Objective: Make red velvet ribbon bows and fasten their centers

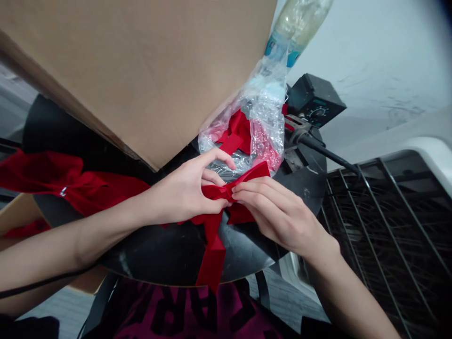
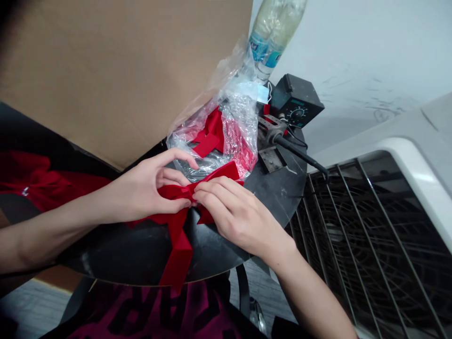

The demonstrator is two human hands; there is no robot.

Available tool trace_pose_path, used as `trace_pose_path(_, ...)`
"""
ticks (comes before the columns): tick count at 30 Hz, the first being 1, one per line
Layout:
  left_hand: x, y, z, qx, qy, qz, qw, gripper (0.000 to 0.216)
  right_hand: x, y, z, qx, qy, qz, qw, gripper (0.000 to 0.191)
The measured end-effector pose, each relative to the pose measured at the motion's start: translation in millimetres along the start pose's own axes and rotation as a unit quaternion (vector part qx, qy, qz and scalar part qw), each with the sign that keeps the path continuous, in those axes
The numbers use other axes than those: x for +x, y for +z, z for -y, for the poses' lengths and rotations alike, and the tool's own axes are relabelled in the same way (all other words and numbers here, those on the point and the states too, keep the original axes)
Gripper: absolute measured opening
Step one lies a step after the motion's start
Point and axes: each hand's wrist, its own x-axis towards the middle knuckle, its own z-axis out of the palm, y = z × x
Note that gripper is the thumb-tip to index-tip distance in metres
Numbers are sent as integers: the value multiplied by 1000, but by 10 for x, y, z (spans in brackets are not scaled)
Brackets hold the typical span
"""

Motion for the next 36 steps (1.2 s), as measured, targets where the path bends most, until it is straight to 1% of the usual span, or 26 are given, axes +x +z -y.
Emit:
trace_pose_path(3, -10, -4, 30, 17, 18, 6, 1000, 48, 17, 8, 32, 6, 24, 7, 1000, 28)
trace_pose_path(6, -19, -3, 25, 31, 8, 12, 999, 39, 31, 11, 65, 8, 51, -6, 999, 24)
trace_pose_path(8, -21, 4, 2, 36, -2, 3, 999, 31, 32, 6, 83, 4, 63, -17, 998, 22)
trace_pose_path(11, -13, 18, -37, -3, -14, -4, 1000, 22, 23, -8, 99, 2, 63, -26, 998, 22)
trace_pose_path(14, 9, 26, -43, -66, -46, 6, 997, 14, 8, -13, 101, 8, 46, -41, 998, 23)
trace_pose_path(15, 17, 26, -36, -89, -60, 7, 994, 17, 3, -11, 101, 12, 40, -48, 998, 24)
trace_pose_path(17, 30, 23, -15, -130, -81, 4, 988, 29, -4, -5, 102, 23, 31, -56, 998, 24)
trace_pose_path(19, 34, 20, 3, -146, -84, 0, 986, 41, -5, 1, 107, 38, 36, -52, 997, 23)
trace_pose_path(24, 8, 28, -11, -97, -78, 0, 992, 54, 19, 10, 112, 43, 81, -24, 995, 16)
trace_pose_path(28, -22, 25, -22, -62, -60, 18, 996, 49, 57, -14, 79, 81, 106, 25, 991, 12)
trace_pose_path(30, -34, 13, -12, -48, -48, 45, 997, 45, 85, -44, 49, 108, 124, 55, 985, 12)
trace_pose_path(33, -44, -12, 0, -48, -40, 91, 994, 44, 127, -89, 3, 140, 136, 95, 976, 12)
trace_pose_path(36, -40, -37, -9, -53, -42, 102, 992, 49, 145, -107, -21, 153, 125, 98, 975, 10)
